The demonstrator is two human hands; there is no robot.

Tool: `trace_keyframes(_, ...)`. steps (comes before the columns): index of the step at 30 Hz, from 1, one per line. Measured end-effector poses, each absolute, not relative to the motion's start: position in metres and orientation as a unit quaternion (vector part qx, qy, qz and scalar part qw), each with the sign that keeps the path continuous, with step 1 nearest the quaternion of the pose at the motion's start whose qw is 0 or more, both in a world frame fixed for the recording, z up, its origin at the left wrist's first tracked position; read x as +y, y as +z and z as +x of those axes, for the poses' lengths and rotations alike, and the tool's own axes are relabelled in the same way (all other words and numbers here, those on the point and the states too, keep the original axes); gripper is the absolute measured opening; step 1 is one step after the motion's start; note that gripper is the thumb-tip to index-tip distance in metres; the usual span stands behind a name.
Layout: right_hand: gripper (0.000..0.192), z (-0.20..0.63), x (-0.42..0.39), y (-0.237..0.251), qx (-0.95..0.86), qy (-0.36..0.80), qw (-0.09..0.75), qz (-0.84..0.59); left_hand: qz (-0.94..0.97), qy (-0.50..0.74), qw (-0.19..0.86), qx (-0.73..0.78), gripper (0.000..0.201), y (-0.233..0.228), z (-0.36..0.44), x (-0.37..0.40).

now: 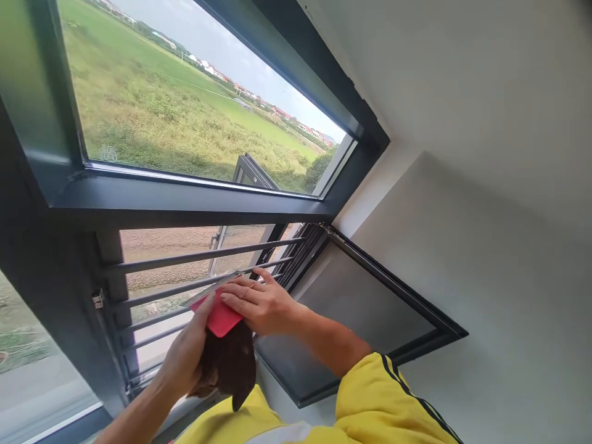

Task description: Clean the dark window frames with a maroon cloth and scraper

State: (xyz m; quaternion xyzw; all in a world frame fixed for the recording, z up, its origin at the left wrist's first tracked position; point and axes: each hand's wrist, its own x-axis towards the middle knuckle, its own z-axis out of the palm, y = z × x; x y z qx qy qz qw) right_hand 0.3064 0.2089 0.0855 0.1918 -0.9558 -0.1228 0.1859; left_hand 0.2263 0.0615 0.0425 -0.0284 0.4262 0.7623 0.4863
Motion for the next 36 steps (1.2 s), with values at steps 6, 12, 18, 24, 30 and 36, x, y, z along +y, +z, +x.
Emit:
trace_keyframes(6, 0.039, 0.32, 0.307, 0.123, -0.895, -0.142, 0.412, -0.098, 0.075, 0.687, 0.549, 0.471, 0.069, 0.055, 0.219, 0.062)
trace_keyframes(12, 0.044, 0.317, 0.402, 0.163, -0.871, -0.199, 0.286, -0.345, 0.015, 0.671, 0.584, 0.457, 0.094, 0.039, 0.215, 0.048)
trace_keyframes(18, 0.043, 0.305, 0.405, 0.156, -0.878, -0.221, 0.226, -0.36, -0.009, 0.662, 0.587, 0.465, 0.114, 0.041, 0.214, 0.039)
trace_keyframes(24, 0.042, 0.3, 0.395, 0.163, -0.878, -0.235, 0.21, -0.36, -0.053, 0.662, 0.574, 0.478, 0.121, 0.05, 0.211, 0.034)
trace_keyframes(30, 0.043, 0.298, 0.391, 0.168, -0.867, -0.233, 0.193, -0.396, -0.061, 0.661, 0.576, 0.476, 0.118, 0.046, 0.209, 0.031)
trace_keyframes(36, 0.042, 0.299, 0.385, 0.174, -0.871, -0.229, 0.188, -0.391, -0.061, 0.662, 0.577, 0.474, 0.107, 0.042, 0.206, 0.029)
